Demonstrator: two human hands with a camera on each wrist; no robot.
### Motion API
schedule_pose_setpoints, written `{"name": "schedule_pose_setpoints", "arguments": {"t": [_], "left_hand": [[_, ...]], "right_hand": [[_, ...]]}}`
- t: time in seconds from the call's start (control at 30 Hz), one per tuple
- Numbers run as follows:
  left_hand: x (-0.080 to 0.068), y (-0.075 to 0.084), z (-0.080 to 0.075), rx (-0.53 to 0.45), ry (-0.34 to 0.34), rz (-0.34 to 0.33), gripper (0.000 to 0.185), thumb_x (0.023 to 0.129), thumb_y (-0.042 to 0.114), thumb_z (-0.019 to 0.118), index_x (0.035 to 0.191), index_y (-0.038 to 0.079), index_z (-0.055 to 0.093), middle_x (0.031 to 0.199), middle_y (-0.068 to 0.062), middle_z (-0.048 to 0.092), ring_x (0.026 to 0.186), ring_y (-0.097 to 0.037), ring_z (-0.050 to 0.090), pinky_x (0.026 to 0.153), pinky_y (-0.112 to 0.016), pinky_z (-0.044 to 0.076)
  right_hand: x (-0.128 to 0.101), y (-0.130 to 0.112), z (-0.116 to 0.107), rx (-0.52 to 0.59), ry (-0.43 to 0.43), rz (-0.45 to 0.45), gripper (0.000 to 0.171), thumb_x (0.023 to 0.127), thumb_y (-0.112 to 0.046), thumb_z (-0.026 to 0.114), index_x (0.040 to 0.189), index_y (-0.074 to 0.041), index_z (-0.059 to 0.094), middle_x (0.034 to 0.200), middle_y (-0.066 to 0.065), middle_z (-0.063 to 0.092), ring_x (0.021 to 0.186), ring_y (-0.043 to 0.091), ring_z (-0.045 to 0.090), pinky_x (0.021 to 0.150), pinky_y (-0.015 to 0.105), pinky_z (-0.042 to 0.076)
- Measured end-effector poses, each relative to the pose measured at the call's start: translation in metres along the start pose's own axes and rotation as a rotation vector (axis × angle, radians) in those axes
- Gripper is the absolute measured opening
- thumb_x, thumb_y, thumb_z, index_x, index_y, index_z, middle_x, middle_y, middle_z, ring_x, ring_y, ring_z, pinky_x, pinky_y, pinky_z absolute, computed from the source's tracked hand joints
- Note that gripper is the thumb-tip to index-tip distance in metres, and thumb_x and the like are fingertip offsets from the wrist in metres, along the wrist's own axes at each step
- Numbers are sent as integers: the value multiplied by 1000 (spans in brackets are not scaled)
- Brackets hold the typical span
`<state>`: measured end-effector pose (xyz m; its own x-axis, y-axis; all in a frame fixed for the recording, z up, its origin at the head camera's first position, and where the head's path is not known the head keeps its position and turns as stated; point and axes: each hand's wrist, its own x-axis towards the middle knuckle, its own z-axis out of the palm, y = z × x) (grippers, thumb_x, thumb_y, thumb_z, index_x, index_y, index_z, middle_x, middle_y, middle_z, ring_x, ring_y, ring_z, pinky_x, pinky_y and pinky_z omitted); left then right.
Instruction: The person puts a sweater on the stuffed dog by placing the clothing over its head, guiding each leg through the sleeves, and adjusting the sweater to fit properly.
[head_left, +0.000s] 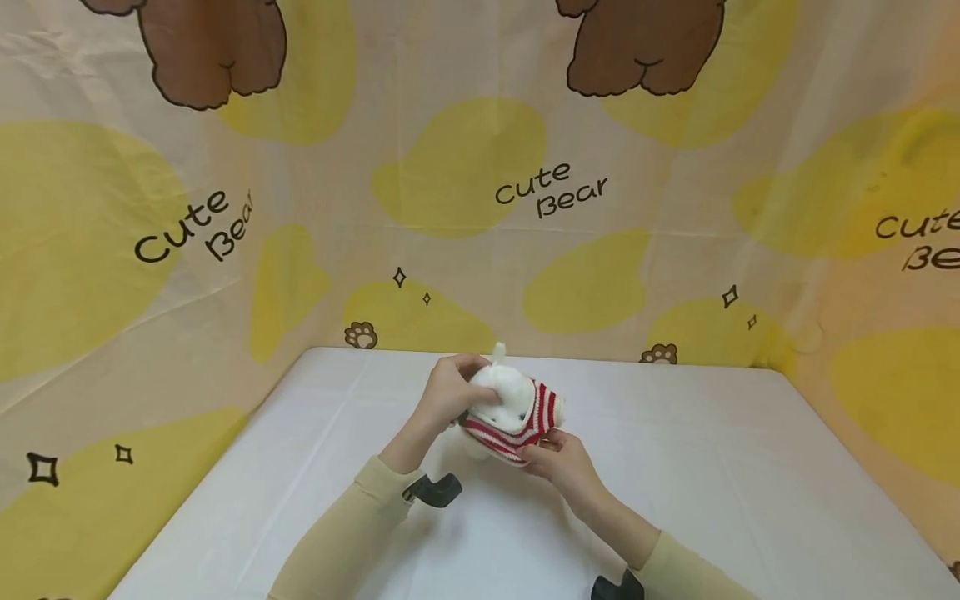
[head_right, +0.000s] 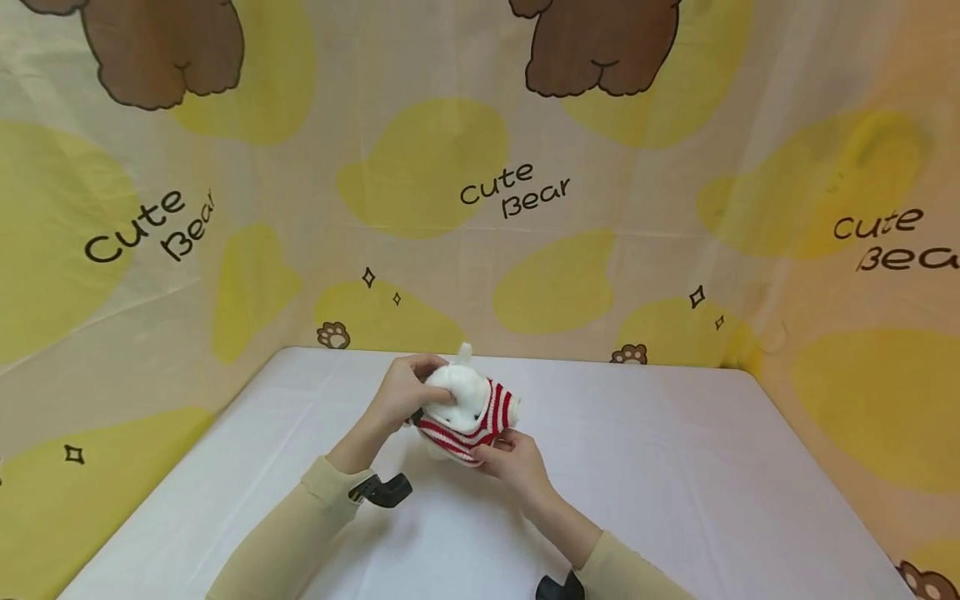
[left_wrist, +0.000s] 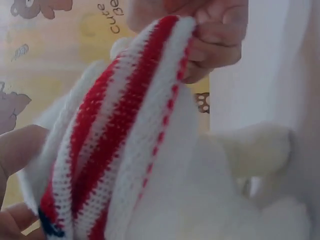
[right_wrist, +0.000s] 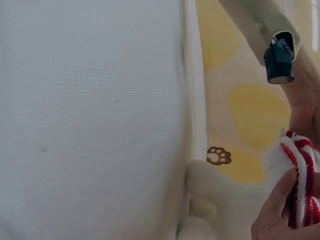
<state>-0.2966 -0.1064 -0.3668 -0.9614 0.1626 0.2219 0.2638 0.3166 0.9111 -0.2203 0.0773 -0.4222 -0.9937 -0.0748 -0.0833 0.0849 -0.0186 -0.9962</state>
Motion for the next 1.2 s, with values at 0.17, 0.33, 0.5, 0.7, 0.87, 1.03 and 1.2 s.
{"name": "schedule_pose_setpoints", "arguments": {"t": [0.17,0.33,0.5,0.7,0.87,1.03,1.2], "left_hand": [[-6,7,-1,143,5,82,44,66,15,84,107,8,67,105,-7,68,96,-22,64,85,-39,53],[-17,16,1,264,47,164,54,68,20,84,115,6,63,112,-9,66,99,-24,64,83,-39,54],[-24,19,5,337,81,143,65,65,26,85,121,5,60,115,-11,64,102,-26,61,82,-42,53],[-23,16,10,416,78,86,70,62,32,84,121,4,58,111,-12,66,96,-26,63,77,-40,53],[-21,18,8,441,28,92,67,63,31,82,118,2,58,105,-12,67,90,-25,63,73,-39,54],[-18,18,5,466,-18,91,66,62,31,83,115,2,55,100,-12,66,86,-24,63,71,-38,54],[-15,14,3,453,-24,77,64,60,26,84,111,4,54,99,-11,65,86,-23,62,72,-38,53]], "right_hand": [[1,-8,-3,96,-19,36,45,85,-5,62,125,12,49,111,18,63,89,18,67,83,33,54],[3,-8,-3,102,15,28,39,85,-5,62,120,9,54,102,13,66,85,18,68,81,33,55],[4,-8,1,112,30,10,39,84,-2,63,120,10,55,98,12,68,83,16,67,80,33,55],[8,-7,1,116,68,-14,37,83,0,63,118,9,57,102,16,68,84,15,67,76,30,56],[10,-7,1,108,74,-26,39,82,2,62,119,12,55,105,19,67,84,14,66,74,27,56],[10,-7,4,97,75,-30,39,82,0,64,118,12,55,105,19,67,83,13,65,73,26,56],[8,-7,8,135,40,-36,38,83,-3,64,116,13,56,103,16,67,83,13,66,75,27,56]]}}
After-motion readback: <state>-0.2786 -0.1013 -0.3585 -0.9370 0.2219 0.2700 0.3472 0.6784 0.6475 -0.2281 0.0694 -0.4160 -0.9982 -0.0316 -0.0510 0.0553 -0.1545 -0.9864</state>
